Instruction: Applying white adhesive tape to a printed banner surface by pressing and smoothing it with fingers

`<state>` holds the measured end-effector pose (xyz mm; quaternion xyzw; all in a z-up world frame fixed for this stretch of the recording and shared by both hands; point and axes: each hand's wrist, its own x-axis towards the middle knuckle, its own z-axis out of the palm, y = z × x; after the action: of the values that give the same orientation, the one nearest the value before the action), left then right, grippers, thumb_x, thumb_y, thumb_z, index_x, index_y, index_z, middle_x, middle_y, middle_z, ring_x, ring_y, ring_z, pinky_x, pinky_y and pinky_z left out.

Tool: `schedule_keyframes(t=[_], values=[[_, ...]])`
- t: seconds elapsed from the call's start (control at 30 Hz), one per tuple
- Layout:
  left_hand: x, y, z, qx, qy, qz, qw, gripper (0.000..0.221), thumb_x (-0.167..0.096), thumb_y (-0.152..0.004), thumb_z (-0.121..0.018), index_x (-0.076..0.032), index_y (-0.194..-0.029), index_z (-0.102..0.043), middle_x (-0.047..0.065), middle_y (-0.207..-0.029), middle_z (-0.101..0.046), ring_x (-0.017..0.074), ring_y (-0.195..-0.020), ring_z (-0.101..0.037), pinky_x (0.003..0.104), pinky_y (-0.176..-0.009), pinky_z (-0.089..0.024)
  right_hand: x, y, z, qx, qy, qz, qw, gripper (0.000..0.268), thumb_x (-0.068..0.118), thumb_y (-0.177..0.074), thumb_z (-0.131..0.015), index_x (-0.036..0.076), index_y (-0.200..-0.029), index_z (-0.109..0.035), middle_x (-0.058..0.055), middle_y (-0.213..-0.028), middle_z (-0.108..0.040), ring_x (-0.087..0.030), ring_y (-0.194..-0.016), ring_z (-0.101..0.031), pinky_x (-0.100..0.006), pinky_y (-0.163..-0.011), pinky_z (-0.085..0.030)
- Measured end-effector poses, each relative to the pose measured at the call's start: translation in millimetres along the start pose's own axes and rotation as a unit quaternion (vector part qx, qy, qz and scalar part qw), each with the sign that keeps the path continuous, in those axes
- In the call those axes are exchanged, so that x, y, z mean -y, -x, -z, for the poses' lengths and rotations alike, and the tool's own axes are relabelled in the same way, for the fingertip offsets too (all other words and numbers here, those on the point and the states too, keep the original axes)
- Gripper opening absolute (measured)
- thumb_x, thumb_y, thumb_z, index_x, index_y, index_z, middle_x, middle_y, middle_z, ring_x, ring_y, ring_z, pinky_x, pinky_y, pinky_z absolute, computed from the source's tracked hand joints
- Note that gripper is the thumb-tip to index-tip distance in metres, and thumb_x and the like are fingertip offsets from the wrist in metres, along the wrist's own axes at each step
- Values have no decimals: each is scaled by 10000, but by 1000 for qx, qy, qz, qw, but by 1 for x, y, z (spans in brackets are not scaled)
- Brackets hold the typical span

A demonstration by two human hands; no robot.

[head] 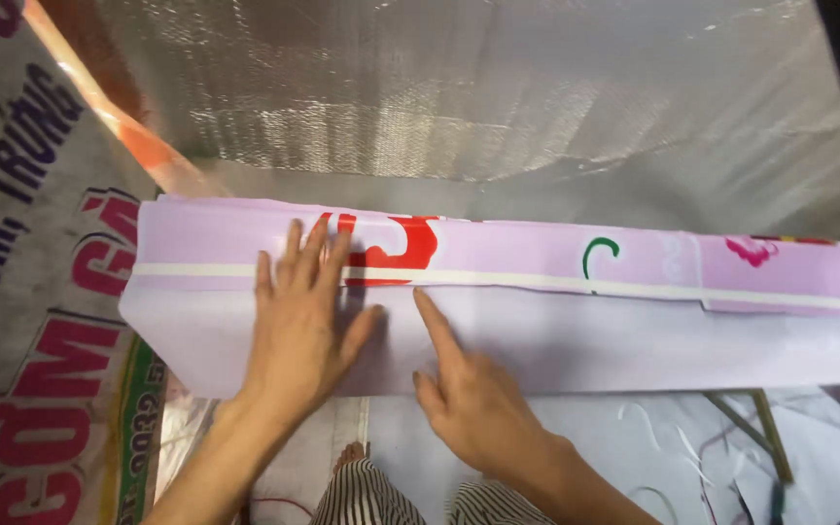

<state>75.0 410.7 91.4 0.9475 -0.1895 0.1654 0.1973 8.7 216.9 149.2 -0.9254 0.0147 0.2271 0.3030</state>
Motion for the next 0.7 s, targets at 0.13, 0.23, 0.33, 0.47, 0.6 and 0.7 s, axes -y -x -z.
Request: schedule_keyframes(t=[0.13,0.23,0.33,0.47,0.6,0.7], values=[[-4,14,-24,47,-26,-63,997,853,-592,-957,-521,-65,-1597,-319,170,-1663,-323,380,-1567,-193,609,-1221,-127,14,8,-11,-1,1,-49,999,838,240,-953,-486,330,-1684,-87,-96,-627,-593,-354,-644,-584,-469,-707,-465],[7,24,-38,56,-69,-71,994,840,-626,-966,-480,-121,-1613,-298,126,-1686,-290,358,-1561,-210,612,-1209,-152,15,11,-16,-3,9,-71,997,841,240,-971,-481,338,-1686,-49,-93,-622,-576,-341,-607,-546,-467,-671,-449],[15,26,-49,52,-112,-92,988,873,-651,-948,-469,-139,-1626,-265,88,-1697,-261,327,-1578,-167,600,-1225,-119,25,15,-18,-6,-7,-80,997,840,255,-952,-482,320,-1685,-77,-117,-645,-637,-352,-631,-592,-483,-698,-470],[19,27,-49,53,-102,-110,987,867,-645,-963,-451,-134,-1633,-248,94,-1701,-245,334,-1586,-132,602,-1221,-107,15,23,-25,-13,-13,-68,998,852,261,-941,-492,333,-1681,-76,-145,-728,-684,-404,-724,-625,-492,-747,-477],[25,27,-59,27,-153,-117,981,998,-725,-873,-504,-164,-1648,-220,68,-1708,-241,309,-1591,-147,574,-1239,-107,-4,35,-22,-20,-5,-78,997,824,259,-942,-490,311,-1669,-105,-144,-660,-649,-399,-662,-596,-497,-710,-458],[31,26,-62,42,-156,-123,979,1068,-778,-848,-518,-167,-1657,-185,70,-1712,-213,318,-1586,-125,584,-1226,-91,-15,46,-26,-18,-5,-74,997,806,260,-948,-493,304,-1664,-127,-124,-665,-646,-399,-709,-602,-497,-738,-469]])
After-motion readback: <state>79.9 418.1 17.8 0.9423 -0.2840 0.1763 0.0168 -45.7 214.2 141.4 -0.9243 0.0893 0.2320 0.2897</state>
